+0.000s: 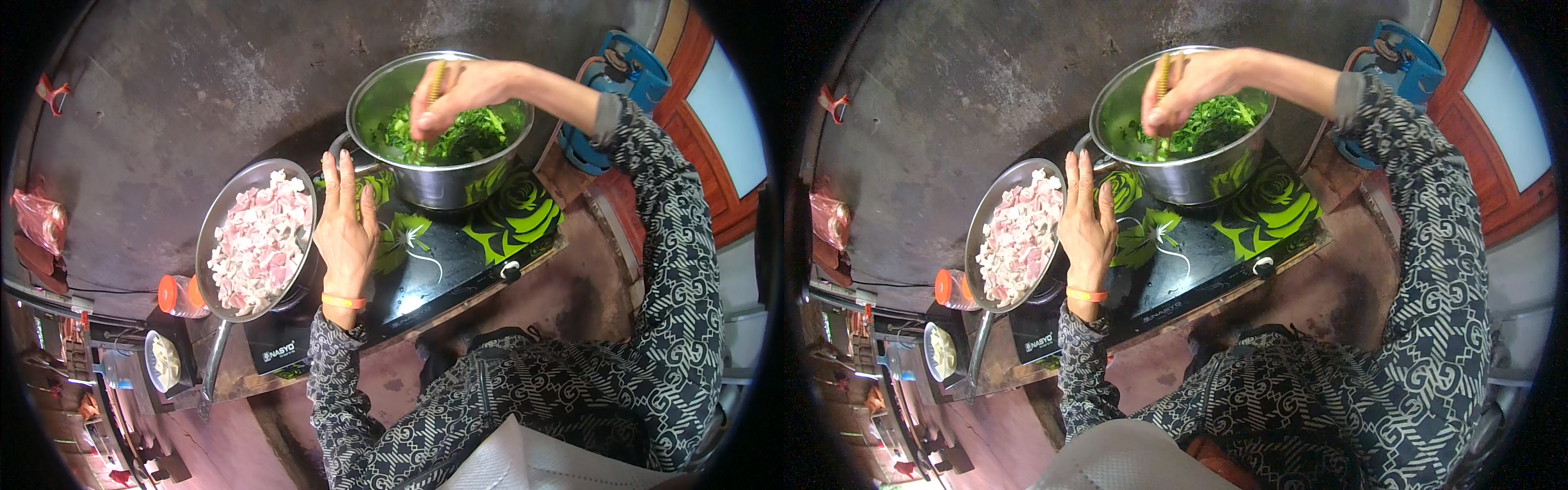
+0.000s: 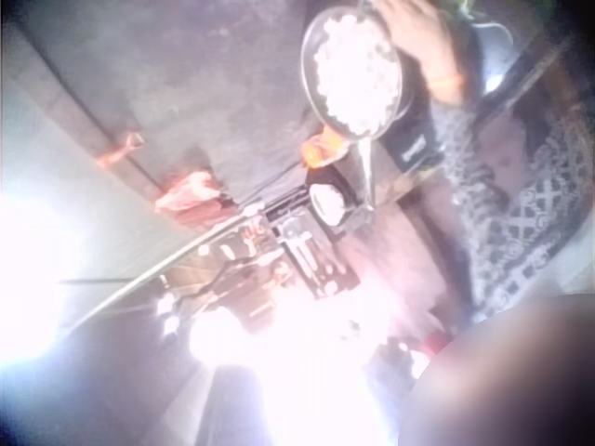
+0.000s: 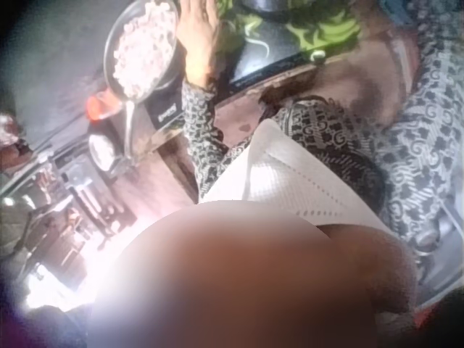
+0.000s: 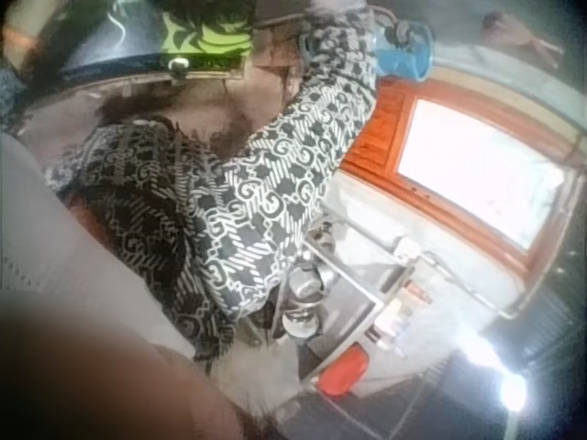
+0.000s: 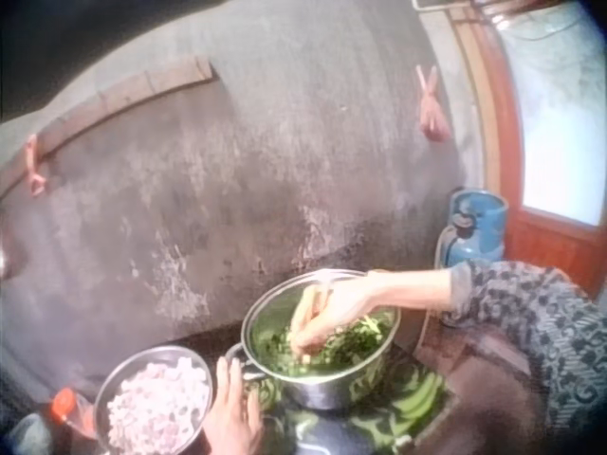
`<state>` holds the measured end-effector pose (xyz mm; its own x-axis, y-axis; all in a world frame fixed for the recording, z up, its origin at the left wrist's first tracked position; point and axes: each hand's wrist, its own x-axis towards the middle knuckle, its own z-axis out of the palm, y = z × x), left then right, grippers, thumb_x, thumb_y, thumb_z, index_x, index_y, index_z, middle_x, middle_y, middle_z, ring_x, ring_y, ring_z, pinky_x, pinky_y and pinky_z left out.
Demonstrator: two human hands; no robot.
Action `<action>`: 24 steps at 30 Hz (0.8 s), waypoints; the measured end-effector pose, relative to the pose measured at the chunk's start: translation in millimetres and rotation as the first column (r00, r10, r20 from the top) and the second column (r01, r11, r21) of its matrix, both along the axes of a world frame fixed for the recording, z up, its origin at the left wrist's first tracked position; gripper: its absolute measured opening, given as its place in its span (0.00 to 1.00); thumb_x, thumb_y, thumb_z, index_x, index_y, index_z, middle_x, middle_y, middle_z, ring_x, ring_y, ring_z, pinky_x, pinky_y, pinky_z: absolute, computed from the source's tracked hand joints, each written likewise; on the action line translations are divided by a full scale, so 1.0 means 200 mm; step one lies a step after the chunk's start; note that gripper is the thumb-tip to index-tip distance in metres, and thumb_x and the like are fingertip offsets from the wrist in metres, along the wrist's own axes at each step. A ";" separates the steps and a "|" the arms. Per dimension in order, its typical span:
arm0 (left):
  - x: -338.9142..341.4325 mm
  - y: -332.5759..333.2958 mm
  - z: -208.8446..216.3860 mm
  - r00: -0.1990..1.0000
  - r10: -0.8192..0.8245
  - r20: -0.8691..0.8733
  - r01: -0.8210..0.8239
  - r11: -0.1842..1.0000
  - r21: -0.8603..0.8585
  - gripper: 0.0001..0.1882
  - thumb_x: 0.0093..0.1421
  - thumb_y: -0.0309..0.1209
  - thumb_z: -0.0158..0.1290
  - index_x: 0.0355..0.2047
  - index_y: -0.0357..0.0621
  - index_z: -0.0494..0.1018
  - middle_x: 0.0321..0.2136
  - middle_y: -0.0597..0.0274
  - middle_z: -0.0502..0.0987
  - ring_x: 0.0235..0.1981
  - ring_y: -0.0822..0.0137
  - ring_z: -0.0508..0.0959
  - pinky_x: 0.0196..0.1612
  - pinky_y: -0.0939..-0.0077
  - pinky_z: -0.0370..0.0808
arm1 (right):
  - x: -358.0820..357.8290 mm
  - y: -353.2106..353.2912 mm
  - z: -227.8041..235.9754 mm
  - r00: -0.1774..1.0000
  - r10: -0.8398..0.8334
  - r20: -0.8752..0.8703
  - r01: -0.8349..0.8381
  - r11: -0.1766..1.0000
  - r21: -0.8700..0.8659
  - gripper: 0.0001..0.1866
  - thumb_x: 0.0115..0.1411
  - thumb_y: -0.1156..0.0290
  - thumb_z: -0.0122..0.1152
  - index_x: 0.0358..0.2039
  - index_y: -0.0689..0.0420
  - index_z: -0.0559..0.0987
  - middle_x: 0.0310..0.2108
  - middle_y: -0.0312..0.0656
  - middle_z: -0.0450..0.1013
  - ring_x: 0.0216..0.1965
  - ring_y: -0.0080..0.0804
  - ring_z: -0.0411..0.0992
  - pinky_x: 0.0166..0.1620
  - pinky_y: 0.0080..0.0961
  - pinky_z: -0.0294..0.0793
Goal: The person stirs chopped green vegetables in a pot on a portable stove, then stirs diced meat in a pan on the same stove. Finally, the person retrieves a pot and fills it with water from a large dispenser.
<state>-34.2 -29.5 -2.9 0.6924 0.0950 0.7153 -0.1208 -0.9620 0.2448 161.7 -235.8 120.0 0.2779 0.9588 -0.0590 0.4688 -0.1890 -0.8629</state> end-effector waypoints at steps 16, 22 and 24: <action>-0.01 -0.03 0.00 1.000 -0.024 0.017 0.025 0.996 -0.085 0.27 0.70 0.36 0.48 0.68 0.55 0.62 0.69 0.47 0.59 0.53 0.47 0.78 0.43 0.64 0.81 | 0.09 -0.41 0.09 0.898 -0.403 0.176 0.428 0.893 -0.142 0.13 0.59 0.64 0.69 0.37 0.60 0.83 0.28 0.42 0.80 0.31 0.30 0.80 0.34 0.26 0.82; 0.00 -0.04 -0.01 0.999 0.005 0.043 -0.003 0.999 -0.046 0.27 0.70 0.37 0.48 0.68 0.55 0.63 0.68 0.46 0.60 0.51 0.49 0.80 0.40 0.65 0.81 | -0.08 -0.31 0.00 0.904 -0.406 -0.135 0.395 0.913 -0.099 0.14 0.64 0.67 0.64 0.44 0.64 0.81 0.35 0.46 0.80 0.34 0.32 0.82 0.34 0.23 0.84; 0.02 -0.04 0.00 0.999 -0.009 0.048 0.012 0.999 -0.053 0.27 0.70 0.37 0.48 0.68 0.55 0.63 0.68 0.46 0.60 0.51 0.49 0.79 0.41 0.65 0.81 | -0.14 -0.26 -0.03 0.856 -0.440 -0.269 0.454 0.891 -0.012 0.15 0.65 0.67 0.63 0.45 0.66 0.80 0.37 0.48 0.80 0.35 0.33 0.82 0.36 0.25 0.85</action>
<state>-30.9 -38.3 -3.6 0.6589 0.1269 0.7414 -0.1436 -0.9463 0.2896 134.4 -287.0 113.7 0.6589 0.7384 -0.1434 0.1039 -0.2782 -0.9549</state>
